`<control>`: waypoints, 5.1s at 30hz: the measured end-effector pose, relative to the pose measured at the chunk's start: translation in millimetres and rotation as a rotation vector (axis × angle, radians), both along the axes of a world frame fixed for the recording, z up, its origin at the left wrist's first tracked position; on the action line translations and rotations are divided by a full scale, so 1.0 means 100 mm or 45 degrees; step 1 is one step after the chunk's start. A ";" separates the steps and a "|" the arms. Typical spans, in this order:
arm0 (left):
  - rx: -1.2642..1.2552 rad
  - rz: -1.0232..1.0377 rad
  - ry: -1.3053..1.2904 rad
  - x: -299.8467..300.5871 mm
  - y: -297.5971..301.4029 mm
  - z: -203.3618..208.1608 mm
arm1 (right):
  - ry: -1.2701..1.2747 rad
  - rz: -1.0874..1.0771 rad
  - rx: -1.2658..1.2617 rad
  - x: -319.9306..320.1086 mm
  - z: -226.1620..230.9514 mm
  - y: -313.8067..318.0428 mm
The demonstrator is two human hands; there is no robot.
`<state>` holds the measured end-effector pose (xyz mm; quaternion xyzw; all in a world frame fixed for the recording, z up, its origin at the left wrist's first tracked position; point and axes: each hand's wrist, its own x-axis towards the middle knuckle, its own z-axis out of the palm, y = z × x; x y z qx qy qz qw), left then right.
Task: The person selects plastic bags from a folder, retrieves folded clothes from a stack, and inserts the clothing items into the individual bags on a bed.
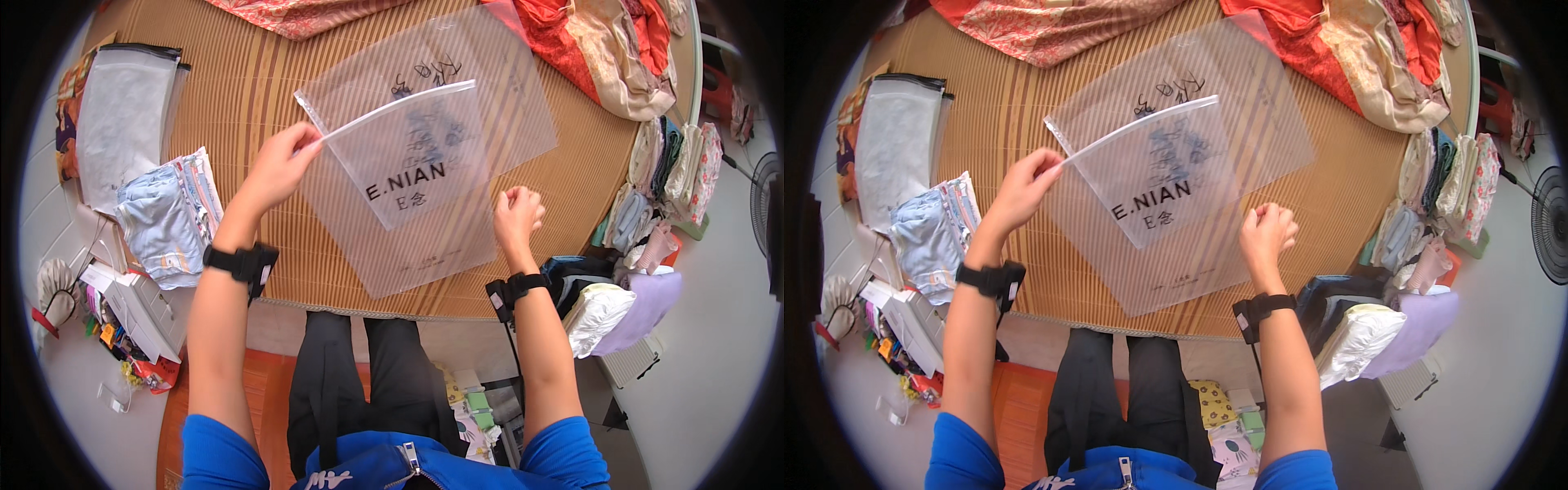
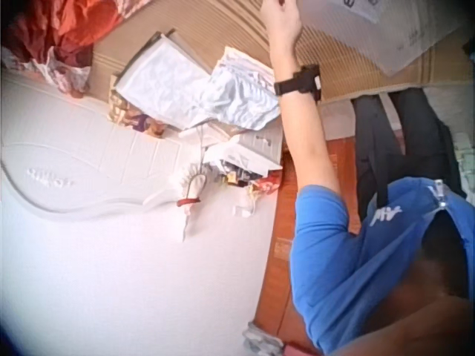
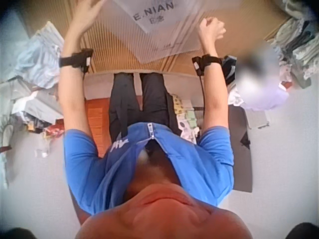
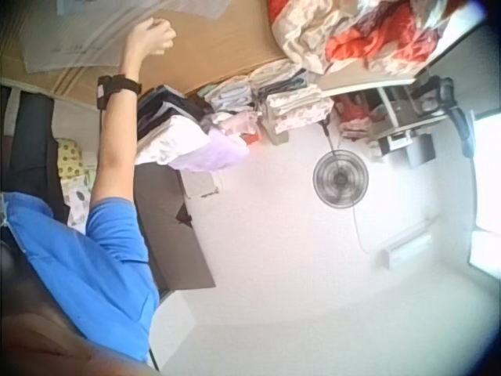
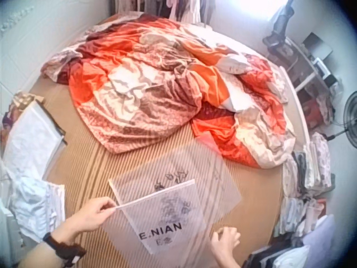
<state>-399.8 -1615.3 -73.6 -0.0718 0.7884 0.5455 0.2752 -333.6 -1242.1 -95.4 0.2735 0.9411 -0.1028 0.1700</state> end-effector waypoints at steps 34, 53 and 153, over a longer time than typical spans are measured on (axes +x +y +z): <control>-0.125 1.369 -0.338 1.13 1.69 -0.58 | -0.135 -0.050 0.112 -1.28 -0.27 0.60; 0.021 0.728 -0.522 1.07 -0.36 -0.69 | 0.010 -0.486 -1.104 0.77 -0.53 0.42; 0.401 1.241 0.467 -0.68 -0.40 0.46 | -0.093 0.244 -0.042 0.34 -0.16 -0.43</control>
